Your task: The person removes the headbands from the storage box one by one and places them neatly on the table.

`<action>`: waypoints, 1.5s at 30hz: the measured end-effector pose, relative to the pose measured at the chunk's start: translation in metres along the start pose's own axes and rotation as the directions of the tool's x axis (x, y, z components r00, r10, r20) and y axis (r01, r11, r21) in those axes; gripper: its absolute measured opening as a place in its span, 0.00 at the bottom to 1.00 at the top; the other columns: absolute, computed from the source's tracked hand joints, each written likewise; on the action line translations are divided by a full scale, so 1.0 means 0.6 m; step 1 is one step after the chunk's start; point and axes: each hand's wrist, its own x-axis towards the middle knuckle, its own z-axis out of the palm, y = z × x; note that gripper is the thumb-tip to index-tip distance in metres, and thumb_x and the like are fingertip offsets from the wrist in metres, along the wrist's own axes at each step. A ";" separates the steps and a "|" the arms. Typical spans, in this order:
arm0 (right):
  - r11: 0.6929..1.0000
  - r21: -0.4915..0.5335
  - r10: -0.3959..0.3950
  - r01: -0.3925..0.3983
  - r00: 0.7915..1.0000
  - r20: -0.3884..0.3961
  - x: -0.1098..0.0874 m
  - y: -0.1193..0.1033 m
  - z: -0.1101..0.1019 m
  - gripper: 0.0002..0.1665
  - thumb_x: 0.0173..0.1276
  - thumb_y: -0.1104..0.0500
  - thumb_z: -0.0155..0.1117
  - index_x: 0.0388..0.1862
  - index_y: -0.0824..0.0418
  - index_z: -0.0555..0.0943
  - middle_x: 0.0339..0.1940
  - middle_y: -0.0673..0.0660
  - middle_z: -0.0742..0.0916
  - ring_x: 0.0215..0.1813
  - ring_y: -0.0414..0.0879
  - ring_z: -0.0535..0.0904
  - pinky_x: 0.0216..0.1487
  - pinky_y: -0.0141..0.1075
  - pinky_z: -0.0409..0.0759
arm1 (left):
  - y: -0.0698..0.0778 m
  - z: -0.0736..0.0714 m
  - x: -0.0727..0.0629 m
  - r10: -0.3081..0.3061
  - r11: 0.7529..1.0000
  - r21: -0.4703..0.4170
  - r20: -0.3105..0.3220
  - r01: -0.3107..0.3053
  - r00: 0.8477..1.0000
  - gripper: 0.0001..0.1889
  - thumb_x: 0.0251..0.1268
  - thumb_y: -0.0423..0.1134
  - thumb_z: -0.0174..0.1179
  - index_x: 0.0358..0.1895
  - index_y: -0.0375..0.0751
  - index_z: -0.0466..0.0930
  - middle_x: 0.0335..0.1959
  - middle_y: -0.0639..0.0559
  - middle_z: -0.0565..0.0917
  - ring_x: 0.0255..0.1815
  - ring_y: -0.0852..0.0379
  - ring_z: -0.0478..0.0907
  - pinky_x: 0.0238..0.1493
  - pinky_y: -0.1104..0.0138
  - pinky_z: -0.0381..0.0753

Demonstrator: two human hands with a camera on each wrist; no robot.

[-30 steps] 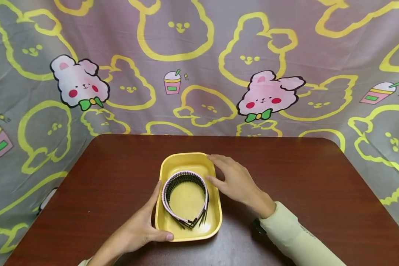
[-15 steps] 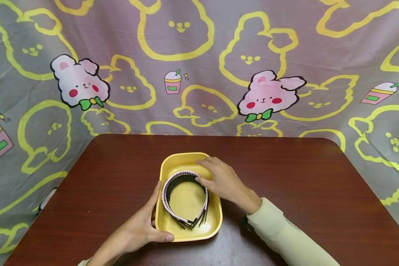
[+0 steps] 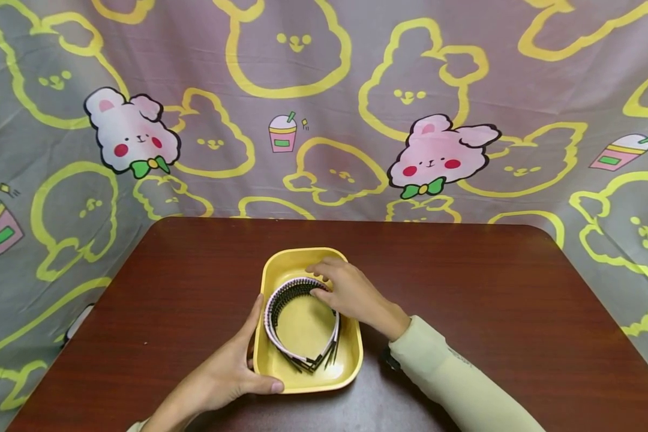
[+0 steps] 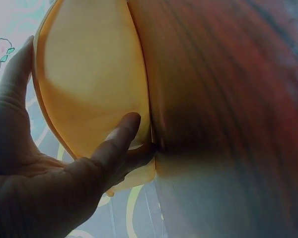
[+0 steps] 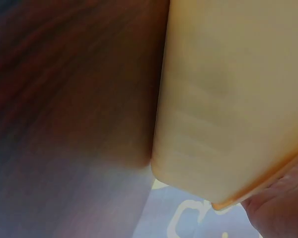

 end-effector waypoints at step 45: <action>0.999 0.023 -0.045 0.046 0.998 -0.054 0.016 0.002 0.016 0.08 0.69 0.67 0.70 0.45 0.63 0.91 0.39 0.56 0.87 0.40 0.47 0.82 0.43 0.35 0.80 | 0.000 -0.002 -0.002 0.009 0.992 0.122 -0.017 -0.006 1.000 0.78 0.52 0.36 0.81 0.83 0.54 0.14 0.85 0.28 0.31 0.56 0.46 0.83 0.53 0.71 0.82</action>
